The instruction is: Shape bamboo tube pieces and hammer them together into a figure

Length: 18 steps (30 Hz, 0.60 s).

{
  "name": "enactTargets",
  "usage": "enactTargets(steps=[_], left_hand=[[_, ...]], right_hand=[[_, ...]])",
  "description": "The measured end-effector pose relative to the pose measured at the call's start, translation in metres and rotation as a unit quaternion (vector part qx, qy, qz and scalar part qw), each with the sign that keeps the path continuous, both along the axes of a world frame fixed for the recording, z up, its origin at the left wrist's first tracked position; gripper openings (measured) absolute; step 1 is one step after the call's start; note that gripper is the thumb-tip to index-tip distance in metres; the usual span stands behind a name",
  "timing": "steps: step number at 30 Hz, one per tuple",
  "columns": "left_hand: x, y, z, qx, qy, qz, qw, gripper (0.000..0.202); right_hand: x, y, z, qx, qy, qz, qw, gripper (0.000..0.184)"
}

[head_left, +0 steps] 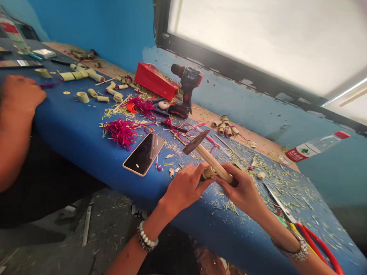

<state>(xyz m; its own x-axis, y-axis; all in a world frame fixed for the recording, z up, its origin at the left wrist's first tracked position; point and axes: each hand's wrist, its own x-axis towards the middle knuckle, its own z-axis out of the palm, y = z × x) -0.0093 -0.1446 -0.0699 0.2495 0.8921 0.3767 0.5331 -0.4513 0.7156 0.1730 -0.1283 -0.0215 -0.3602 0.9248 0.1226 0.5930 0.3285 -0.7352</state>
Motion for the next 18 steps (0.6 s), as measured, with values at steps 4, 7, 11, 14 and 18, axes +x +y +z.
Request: enactTargets(steps=[4,7,11,14,18], left_hand=[[-0.001,0.001,0.001,0.009,0.011,-0.007,1.0,0.025],[-0.003,-0.003,0.004,-0.004,-0.01,-0.016,1.0,0.02],[-0.012,-0.014,0.009,-0.017,-0.02,0.019,0.999,0.017],[-0.017,-0.019,0.008,-0.021,-0.017,0.025,0.999,0.017],[-0.018,-0.019,0.004,-0.023,-0.027,0.024,0.999,0.016]], right_hand=[[0.005,0.001,0.013,-0.079,0.071,0.003,0.994,0.042],[0.013,0.009,0.021,-0.076,0.06,-0.027,0.995,0.044],[0.013,0.023,0.007,-0.039,-0.002,-0.044,0.998,0.035],[0.001,0.026,-0.013,-0.034,-0.02,-0.04,0.998,0.028],[-0.015,0.019,-0.025,0.017,-0.039,-0.053,0.998,0.028]])
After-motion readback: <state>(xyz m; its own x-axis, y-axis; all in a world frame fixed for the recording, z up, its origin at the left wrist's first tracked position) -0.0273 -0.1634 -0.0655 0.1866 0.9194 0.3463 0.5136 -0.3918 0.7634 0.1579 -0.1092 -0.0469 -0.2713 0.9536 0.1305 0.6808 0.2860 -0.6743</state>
